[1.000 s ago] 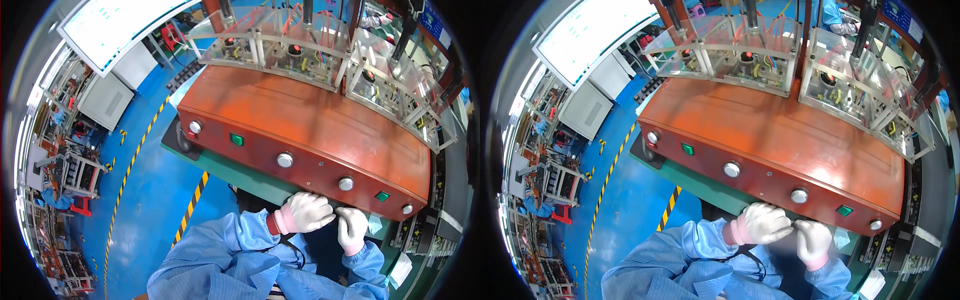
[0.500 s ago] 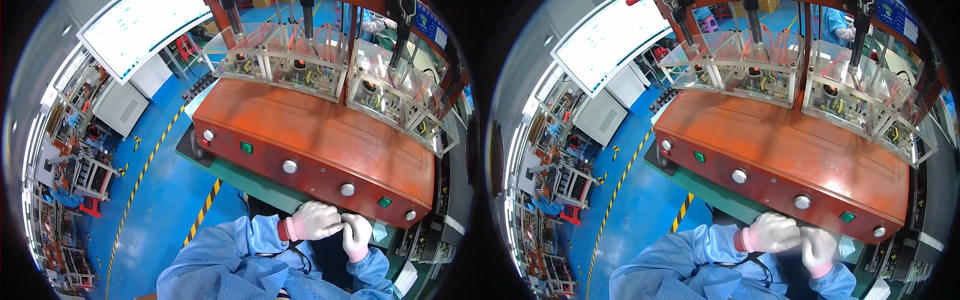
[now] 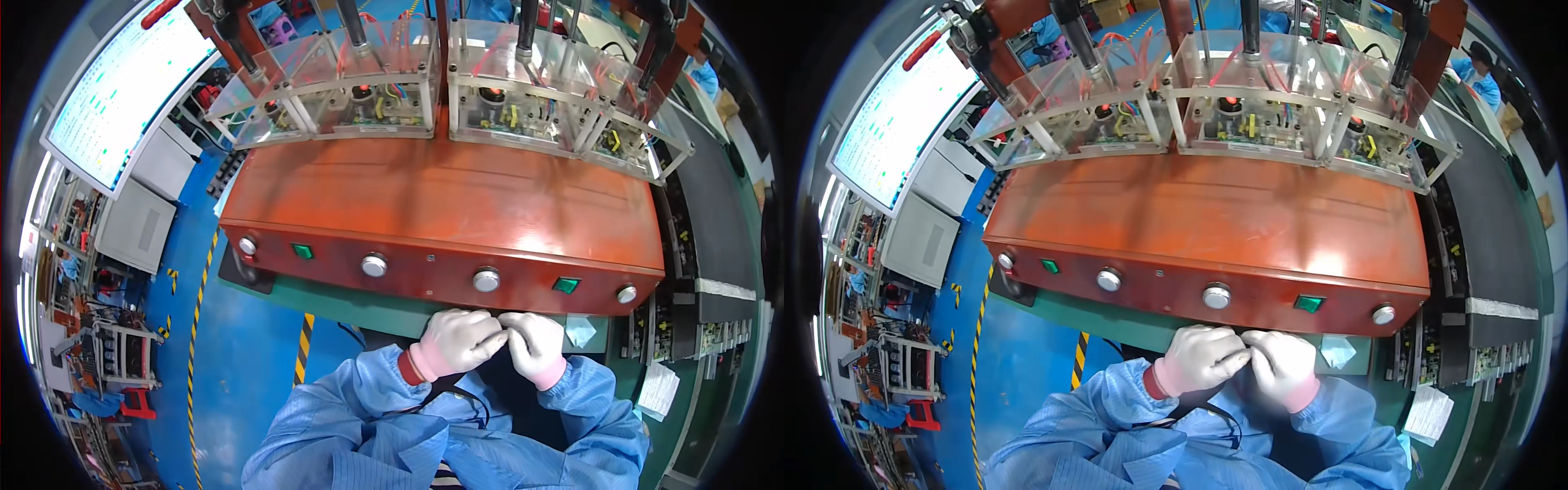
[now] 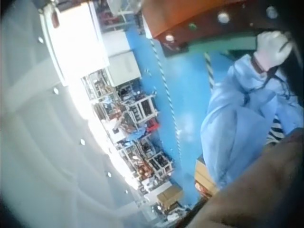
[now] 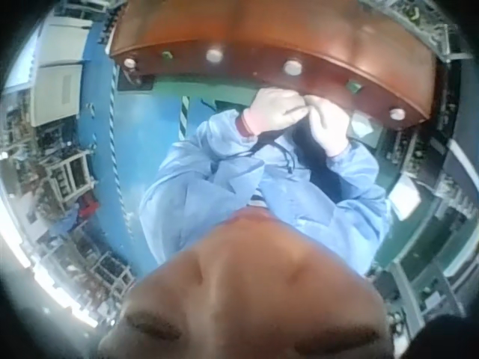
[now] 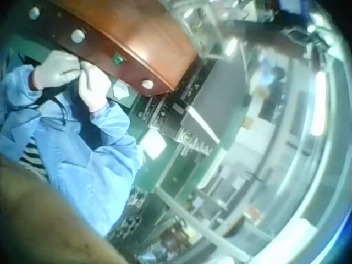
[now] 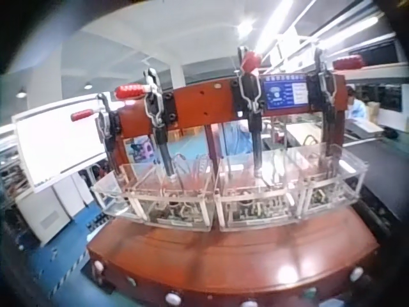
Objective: The person removes tested circuit boards from a testing machine fixture, places them on the table, loads untested circuit boards into the machine, and presses buttons to activate the test.
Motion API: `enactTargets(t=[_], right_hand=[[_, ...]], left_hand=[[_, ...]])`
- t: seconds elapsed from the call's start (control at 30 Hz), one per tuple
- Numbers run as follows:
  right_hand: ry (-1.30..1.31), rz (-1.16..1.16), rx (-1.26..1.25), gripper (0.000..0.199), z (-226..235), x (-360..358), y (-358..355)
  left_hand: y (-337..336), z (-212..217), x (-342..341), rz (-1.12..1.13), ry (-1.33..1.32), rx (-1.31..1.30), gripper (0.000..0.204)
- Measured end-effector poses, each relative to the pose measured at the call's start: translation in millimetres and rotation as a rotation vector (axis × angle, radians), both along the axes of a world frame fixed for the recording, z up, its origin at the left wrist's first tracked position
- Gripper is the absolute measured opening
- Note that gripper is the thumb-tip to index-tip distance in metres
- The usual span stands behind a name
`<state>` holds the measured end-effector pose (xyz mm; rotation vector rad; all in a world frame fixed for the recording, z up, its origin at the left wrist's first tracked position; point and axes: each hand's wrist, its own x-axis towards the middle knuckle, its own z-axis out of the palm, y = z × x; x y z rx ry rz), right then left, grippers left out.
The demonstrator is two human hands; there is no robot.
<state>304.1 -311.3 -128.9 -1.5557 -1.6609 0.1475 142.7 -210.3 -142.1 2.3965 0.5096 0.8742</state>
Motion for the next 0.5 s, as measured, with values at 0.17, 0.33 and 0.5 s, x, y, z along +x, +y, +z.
enactTargets(t=[0.17,0.33,0.5], right_hand=[[-0.005,-0.003,-0.025,0.024,1.6,-2.7,-0.4],[-0.011,-0.007,-0.017,0.024,0.0,-3.5,0.6],[-0.008,-0.020,0.010,0.024,-1.6,-3.1,1.0]], left_hand=[[-1.7,-1.4,-1.3,0.032,-0.005,0.035,0.014],[-2.0,-2.4,-0.5,0.052,-0.028,0.053,0.014],[-2.7,-2.7,3.5,0.067,-0.072,0.057,0.014]])
